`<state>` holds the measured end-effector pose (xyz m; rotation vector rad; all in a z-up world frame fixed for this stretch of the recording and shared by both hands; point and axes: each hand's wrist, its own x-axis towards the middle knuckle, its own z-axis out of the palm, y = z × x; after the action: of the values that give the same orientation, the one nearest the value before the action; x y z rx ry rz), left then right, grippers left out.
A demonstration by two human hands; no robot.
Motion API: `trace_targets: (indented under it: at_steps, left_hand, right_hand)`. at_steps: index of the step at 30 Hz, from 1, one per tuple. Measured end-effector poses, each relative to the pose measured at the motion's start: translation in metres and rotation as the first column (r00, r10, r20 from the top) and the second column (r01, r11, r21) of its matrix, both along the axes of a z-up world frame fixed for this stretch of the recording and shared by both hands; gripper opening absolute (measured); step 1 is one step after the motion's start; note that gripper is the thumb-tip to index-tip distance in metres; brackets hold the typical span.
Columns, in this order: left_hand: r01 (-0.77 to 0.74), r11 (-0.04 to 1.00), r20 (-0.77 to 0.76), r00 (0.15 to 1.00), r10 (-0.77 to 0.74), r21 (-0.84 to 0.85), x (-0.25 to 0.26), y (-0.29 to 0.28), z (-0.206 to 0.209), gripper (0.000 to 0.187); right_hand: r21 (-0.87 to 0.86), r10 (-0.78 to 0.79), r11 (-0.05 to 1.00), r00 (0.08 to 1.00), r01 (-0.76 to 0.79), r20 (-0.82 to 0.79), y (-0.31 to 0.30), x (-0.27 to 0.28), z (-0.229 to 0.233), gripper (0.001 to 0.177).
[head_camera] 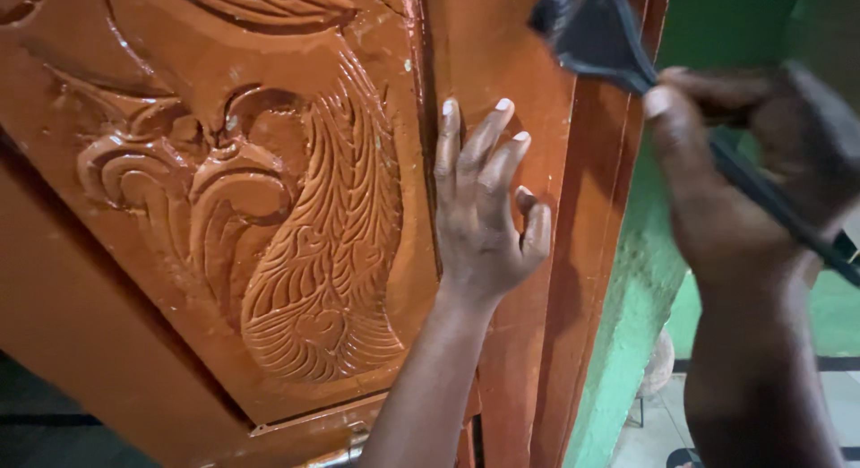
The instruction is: The person uses a paintbrush to apply orange paint to a wooden door featuring a carved peacock design. They carefully paint the flat surfaces and the intricate details of the carving, moving the brush in various directions to cover the area.
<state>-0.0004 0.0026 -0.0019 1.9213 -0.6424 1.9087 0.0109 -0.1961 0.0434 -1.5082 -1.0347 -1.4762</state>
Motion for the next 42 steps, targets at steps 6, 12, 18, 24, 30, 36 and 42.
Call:
trace_targets:
  at_steps: [6, 12, 18, 24, 30, 36, 42]
  left_hand:
    - [-0.016, 1.000, 0.007, 1.000, 0.017, -0.006, 0.002, -0.001, -0.001, 0.066]
    - [-0.025, 1.000, -0.008, 1.000, 0.025, 0.000, 0.001, 0.000, -0.001, 0.069]
    - [-0.006, 1.000, -0.008, 1.000, 0.006, 0.000, -0.001, 0.000, 0.000, 0.069]
    - [-0.001, 1.000, 0.004, 1.000, 0.001, -0.003, 0.000, -0.001, 0.000, 0.068]
    - [0.012, 1.000, 0.010, 1.000, -0.012, 0.002, -0.001, 0.001, 0.001, 0.068]
    - [0.007, 1.000, 0.003, 1.000, -0.007, -0.008, -0.002, 0.000, 0.001, 0.068]
    - [0.003, 1.000, -0.006, 1.000, -0.003, -0.001, 0.000, 0.001, -0.001, 0.067]
  right_hand:
    - [0.023, 0.116, 0.993, 0.993, -0.116, 0.016, 0.001, 0.008, 0.002, 0.010]
    - [-0.058, 0.130, 0.990, 0.990, -0.127, 0.051, 0.000, 0.002, 0.017, 0.014]
    - [0.115, 0.198, 0.977, 0.968, -0.181, -0.158, 0.005, -0.005, 0.015, 0.015]
    - [-0.005, 0.151, 0.988, 0.988, -0.151, -0.043, 0.000, -0.012, 0.001, 0.009]
    - [0.085, 0.100, 0.992, 0.989, -0.091, -0.113, 0.002, -0.008, 0.000, 0.012]
    - [0.054, 0.049, 0.997, 0.997, -0.052, 0.061, -0.001, 0.017, -0.004, 0.013]
    - [0.091, 0.200, 0.975, 0.980, -0.201, 0.016, -0.002, 0.018, -0.002, 0.011]
